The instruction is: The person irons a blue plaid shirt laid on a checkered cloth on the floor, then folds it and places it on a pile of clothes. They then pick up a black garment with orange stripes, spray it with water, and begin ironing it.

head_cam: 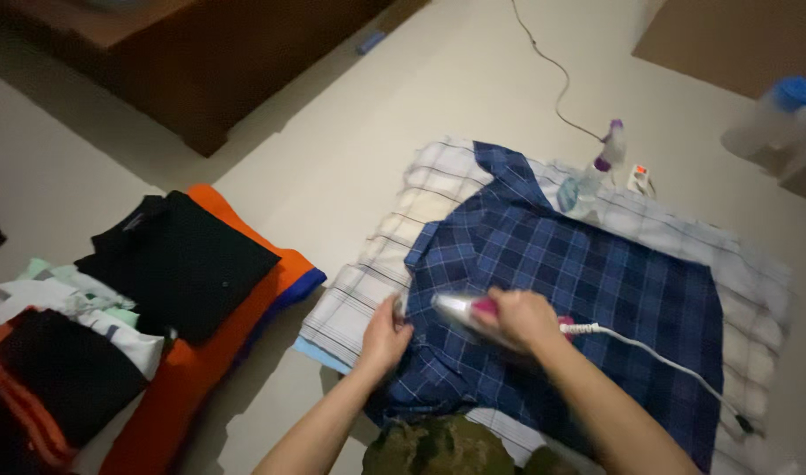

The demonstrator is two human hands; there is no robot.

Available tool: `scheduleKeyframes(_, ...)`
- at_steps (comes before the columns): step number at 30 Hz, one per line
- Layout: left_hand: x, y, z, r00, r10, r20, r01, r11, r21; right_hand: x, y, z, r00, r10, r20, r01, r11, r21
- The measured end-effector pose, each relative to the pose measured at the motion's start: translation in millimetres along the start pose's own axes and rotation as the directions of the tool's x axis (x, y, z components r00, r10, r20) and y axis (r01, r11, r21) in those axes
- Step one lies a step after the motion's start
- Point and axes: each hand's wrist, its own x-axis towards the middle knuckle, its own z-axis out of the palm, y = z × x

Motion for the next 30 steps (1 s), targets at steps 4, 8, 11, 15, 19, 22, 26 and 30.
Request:
scheduleKeyframes(4,-13.8,-7.1,-6.0,0.982,-0.163,0.097,0.168,0.985,-0.044,-4.3,-20.7,8.5,0.984,-0.178,0.028,0.177,0.984,0.038)
scheduleKeyframes(8,-21.5,-15.6,-3.2,0.989,-0.14,0.041,0.144,0.984,-0.105,18.4,-32.6,13.5,0.997,-0.058,-0.055,0.058,0.998,-0.004)
scheduleKeyframes(11,-21.6,-20.0,-1.7,0.994,-0.111,0.0,0.111,0.989,-0.099,31.9,-36.0,9.8,0.992,-0.11,-0.061,0.11,0.994,-0.002)
scheduleKeyframes(15,-20.1,-27.6,1.1,0.996,-0.088,0.027,0.089,0.994,-0.068,36.5,-36.9,10.1,0.967,-0.254,0.03,0.254,0.967,-0.007)
scheduleKeyframes(19,-18.9,-25.1,-5.0,0.997,-0.055,0.057,0.058,0.997,-0.055,45.7,-41.8,16.1,0.993,-0.117,-0.028,0.117,0.993,0.004)
scheduleKeyframes(22,-12.9,-10.2,-20.3,0.992,-0.027,0.126,0.027,1.0,0.0,54.6,-43.2,15.7,0.997,-0.065,-0.035,0.065,0.998,0.016)
scheduleKeyframes(26,7.0,17.0,-28.3,0.995,-0.076,0.058,0.064,0.98,0.189,18.4,-27.7,19.3,0.998,-0.062,0.008,0.062,0.997,0.042)
scheduleKeyframes(30,28.6,42.0,9.6,0.874,0.483,-0.062,-0.482,0.876,0.031,-62.1,1.9,30.9,0.991,-0.112,0.074,0.105,0.989,0.103)
